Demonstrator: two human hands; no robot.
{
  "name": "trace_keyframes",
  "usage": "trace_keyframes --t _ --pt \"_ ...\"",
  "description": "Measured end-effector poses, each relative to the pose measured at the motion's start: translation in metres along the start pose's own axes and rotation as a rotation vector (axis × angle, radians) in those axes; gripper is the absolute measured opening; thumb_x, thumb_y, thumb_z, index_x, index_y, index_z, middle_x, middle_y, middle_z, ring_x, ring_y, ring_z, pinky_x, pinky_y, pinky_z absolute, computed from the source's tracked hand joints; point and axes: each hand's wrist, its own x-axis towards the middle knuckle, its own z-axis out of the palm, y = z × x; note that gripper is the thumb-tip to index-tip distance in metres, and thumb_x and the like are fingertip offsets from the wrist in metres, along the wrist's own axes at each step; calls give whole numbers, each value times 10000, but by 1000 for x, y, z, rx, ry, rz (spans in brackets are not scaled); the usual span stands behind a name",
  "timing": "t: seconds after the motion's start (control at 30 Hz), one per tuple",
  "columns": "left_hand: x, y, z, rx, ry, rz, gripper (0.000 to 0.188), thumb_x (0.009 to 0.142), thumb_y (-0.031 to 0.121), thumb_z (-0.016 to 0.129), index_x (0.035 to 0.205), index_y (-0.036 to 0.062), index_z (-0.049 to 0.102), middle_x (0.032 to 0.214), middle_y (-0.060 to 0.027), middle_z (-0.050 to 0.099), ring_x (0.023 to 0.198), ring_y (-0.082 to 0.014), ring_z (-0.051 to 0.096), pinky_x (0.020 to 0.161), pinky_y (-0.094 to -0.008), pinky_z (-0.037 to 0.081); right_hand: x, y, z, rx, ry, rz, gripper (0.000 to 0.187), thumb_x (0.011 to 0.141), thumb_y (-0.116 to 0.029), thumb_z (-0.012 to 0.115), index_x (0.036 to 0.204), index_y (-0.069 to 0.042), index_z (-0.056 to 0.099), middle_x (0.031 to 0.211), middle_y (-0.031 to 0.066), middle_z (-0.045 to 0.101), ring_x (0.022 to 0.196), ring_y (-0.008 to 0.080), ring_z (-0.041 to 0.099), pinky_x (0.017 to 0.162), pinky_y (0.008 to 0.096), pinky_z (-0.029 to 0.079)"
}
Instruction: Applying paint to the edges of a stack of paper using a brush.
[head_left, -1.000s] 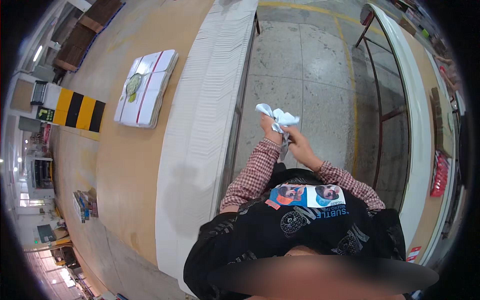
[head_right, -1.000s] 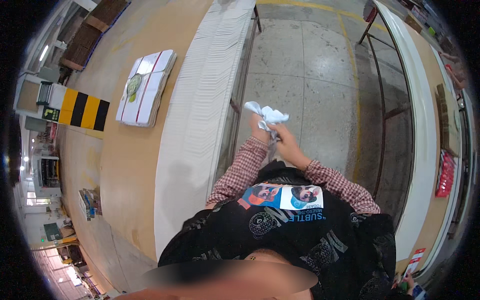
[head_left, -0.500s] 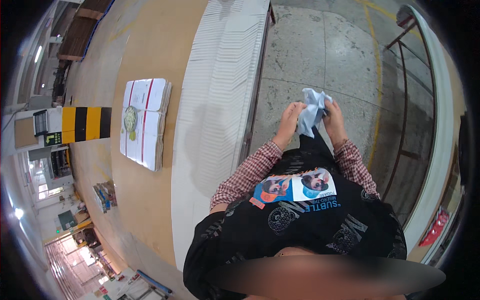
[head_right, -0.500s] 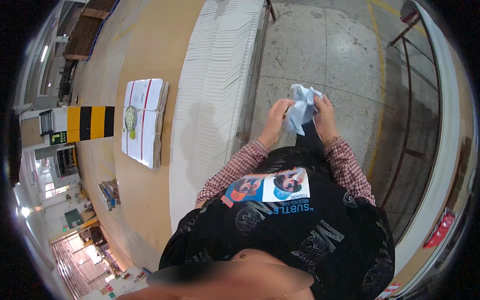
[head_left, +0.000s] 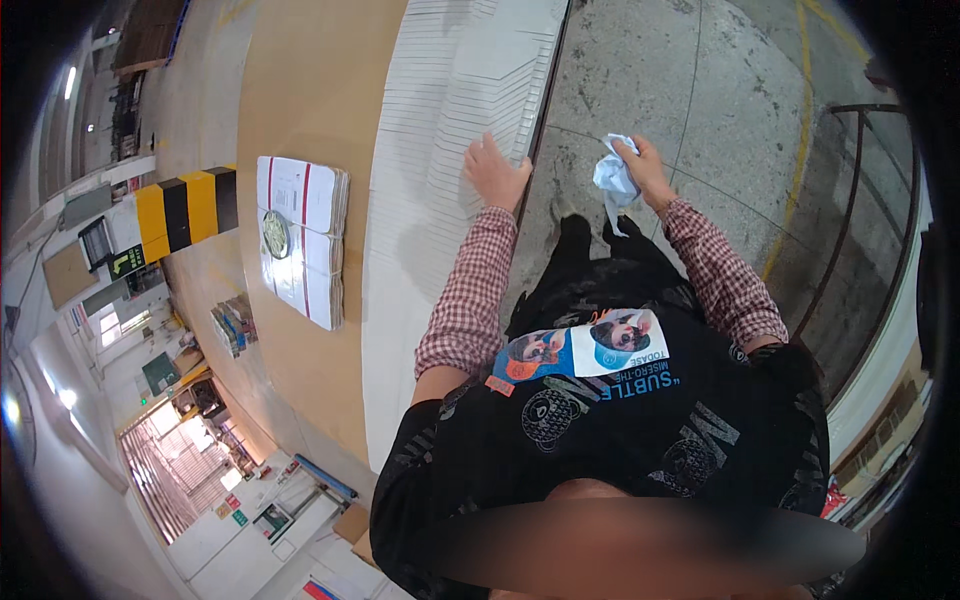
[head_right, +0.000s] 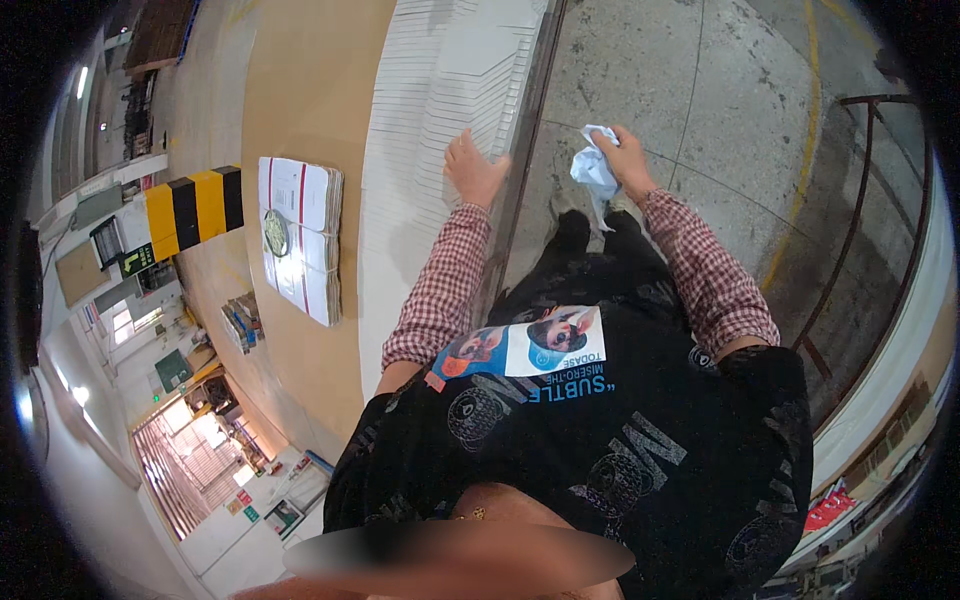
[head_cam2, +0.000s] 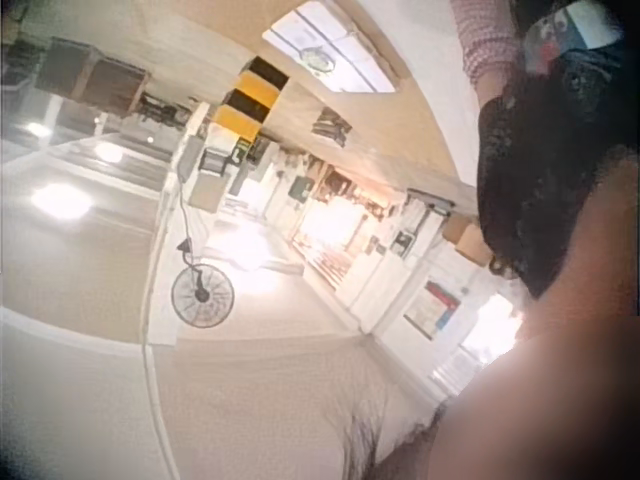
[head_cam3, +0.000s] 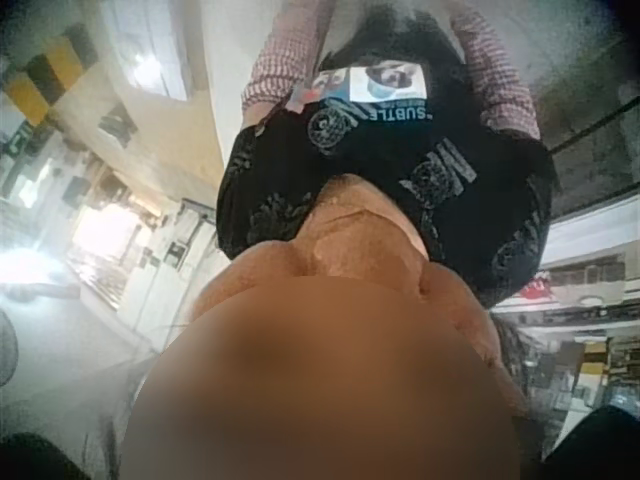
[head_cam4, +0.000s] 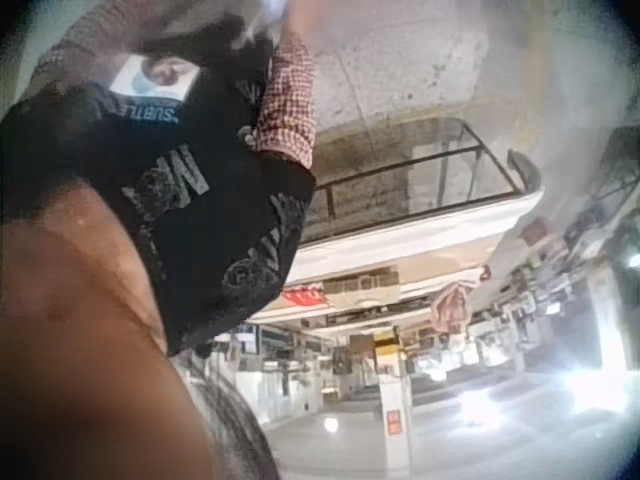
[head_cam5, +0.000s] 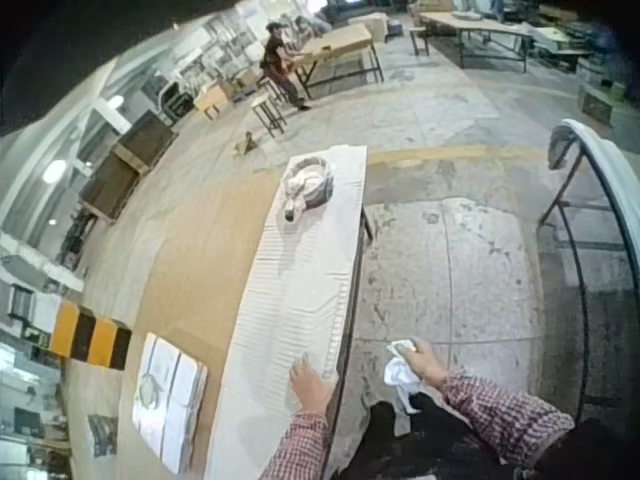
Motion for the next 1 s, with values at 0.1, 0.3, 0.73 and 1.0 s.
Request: trace_keyframes --t 0.1,0.3,0.73,1.0 --pt "1 2 0 76 -106 -12 836 577 385 733 1235 15 375 1150 -186 420 1108 -365 377 873 -523 327 -15 -17 14 53 38 113 453 834 -308 599 1157 0 522 989 69 604 812 132 572 688 261 456" --pt "7 -1 17 182 -77 2 907 560 438 757 1258 27 351 1110 -193 416 1045 -349 390 862 -471 331 0 -11 23 168 -231 139 422 852 -222 570 1204 -8 475 1120 74 553 923 149 554 771 268 448" --pt "3 -16 9 41 -266 71 778 618 386 715 1249 51 404 978 -218 483 928 -359 486 804 -424 403 26 11 65 -297 93 -245 317 732 -178 608 1024 -64 560 969 187 601 911 318 583 771 375 451" --pt "-16 -39 1 -20 -327 126 638 688 395 644 1190 34 486 932 -224 518 869 -355 526 750 -428 437 16 7 94 -435 248 -564 226 735 -138 620 931 -30 593 888 161 587 811 329 573 702 394 450"
